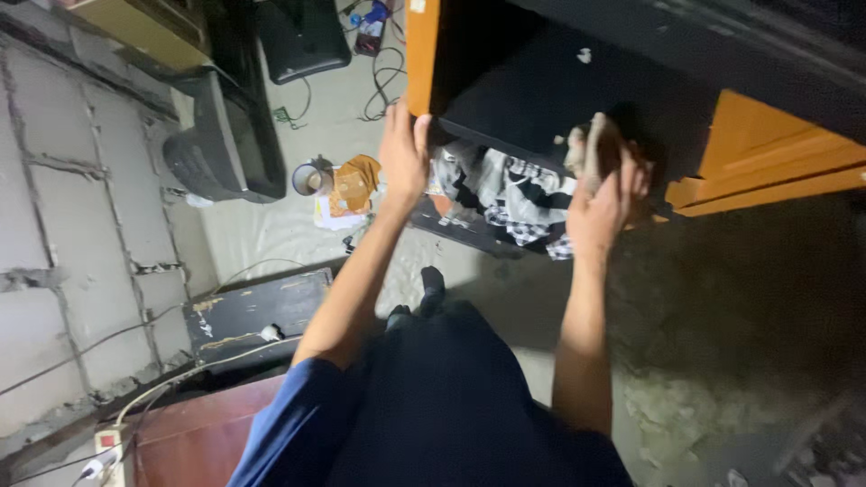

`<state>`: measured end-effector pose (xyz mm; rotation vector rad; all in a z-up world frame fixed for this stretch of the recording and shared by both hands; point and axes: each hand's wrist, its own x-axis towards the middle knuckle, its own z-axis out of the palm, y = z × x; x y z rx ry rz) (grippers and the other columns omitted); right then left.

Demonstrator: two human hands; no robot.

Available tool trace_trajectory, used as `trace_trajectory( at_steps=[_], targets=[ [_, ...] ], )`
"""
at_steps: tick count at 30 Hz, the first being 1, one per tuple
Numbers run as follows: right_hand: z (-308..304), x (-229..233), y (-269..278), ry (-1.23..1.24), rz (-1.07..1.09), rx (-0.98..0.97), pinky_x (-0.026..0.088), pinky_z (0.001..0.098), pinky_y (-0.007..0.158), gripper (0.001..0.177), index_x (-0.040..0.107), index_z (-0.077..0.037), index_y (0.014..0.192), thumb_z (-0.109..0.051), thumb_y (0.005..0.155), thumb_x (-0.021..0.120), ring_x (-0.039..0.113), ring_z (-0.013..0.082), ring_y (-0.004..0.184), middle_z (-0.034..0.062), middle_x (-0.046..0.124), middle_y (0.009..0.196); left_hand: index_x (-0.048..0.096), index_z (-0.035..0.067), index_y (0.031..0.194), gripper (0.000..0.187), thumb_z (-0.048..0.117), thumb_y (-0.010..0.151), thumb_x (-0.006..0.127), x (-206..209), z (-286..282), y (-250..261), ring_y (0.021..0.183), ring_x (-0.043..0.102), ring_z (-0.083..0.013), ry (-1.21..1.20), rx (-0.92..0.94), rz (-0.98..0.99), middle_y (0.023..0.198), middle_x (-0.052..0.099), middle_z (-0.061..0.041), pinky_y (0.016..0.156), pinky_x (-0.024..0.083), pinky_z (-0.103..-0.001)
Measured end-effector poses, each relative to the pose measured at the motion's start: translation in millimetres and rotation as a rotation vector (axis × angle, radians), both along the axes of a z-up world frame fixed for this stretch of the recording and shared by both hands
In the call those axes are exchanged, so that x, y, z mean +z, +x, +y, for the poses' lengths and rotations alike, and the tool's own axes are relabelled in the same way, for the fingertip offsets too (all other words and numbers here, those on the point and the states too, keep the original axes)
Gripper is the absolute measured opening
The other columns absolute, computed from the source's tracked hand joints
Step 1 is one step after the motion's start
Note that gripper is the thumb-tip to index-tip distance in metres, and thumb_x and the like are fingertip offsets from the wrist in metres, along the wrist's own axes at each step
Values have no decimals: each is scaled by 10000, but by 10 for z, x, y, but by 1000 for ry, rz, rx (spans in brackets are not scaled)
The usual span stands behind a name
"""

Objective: The person folds a small striped cloth and places it on a wooden surface. They then wipe the edge of a black drawer with the cloth. Next, they pick up a striped sweater, fold it, and place it into an open suitcase. Finally, they pick up a checkered shirt, fold it, and place it into the suitcase.

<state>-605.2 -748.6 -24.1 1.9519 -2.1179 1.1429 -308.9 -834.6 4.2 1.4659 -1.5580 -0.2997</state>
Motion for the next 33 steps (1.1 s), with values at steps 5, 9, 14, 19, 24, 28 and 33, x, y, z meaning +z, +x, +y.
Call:
trace_trajectory(
  at_steps=[5, 9, 14, 19, 24, 28, 33],
  targets=[
    [-506, 244, -45, 207, 28, -162, 184, 589, 1269, 475, 585, 16, 1406, -225, 1008, 678, 358, 425, 1492, 184, 459, 1551, 500, 103, 1440, 429, 347, 1087, 491, -23, -279, -89, 1057, 620, -436, 75, 30, 1, 1226, 576, -179, 840, 515, -499],
    [-969, 546, 425, 504, -107, -79, 242, 600, 1181, 498, 528, -12, 1429, -228, 990, 616, 468, 391, 1347, 162, 336, 1637, 519, 113, 1416, 371, 293, 1105, 427, -15, -429, -83, 1083, 620, -436, 58, 10, 13, 1272, 581, -171, 876, 511, -510],
    [-1443, 680, 999, 383, -36, 164, 185, 630, 1134, 514, 564, 21, 1371, -244, 947, 685, 377, 460, 1413, 138, 346, 1604, 487, 70, 1419, 379, 252, 1095, 413, 23, -511, -93, 1118, 592, -453, 2, -27, -14, 1259, 557, -209, 896, 508, -513],
    [-1342, 673, 891, 70, 76, 490, 224, 582, 1298, 364, 674, -17, 1282, -144, 943, 711, 444, 366, 1488, 87, 469, 1608, 501, 47, 1349, 347, 238, 1073, 415, 23, -531, -101, 1102, 584, -449, 73, 7, -29, 1201, 552, -213, 890, 498, -508],
    [-812, 598, 423, 35, 65, 324, 246, 571, 1250, 159, 608, 21, 998, -79, 943, 718, 441, 421, 1441, 172, 507, 1531, 500, 29, 1311, 326, 238, 1084, 394, 45, -596, -127, 1062, 590, -438, 96, -13, -57, 1169, 551, -216, 866, 490, -500],
    [-393, 544, -217, 121, -115, 100, 375, 513, 1262, 246, 620, 103, 1239, -32, 1033, 627, 463, 398, 1482, 236, 500, 1587, 503, 28, 1322, 327, 233, 1098, 382, 127, -637, -113, 1102, 582, -450, 110, -38, -75, 1184, 568, -222, 896, 490, -507],
    [-459, 511, -302, 89, 157, -95, 278, 610, 1239, 322, 623, 160, 1236, -17, 970, 662, 381, 485, 1476, 284, 490, 1523, 469, 5, 1376, 368, 228, 1102, 368, 192, -676, -179, 1144, 572, -461, 69, -64, -66, 1246, 572, -240, 927, 487, -510]
  ],
)
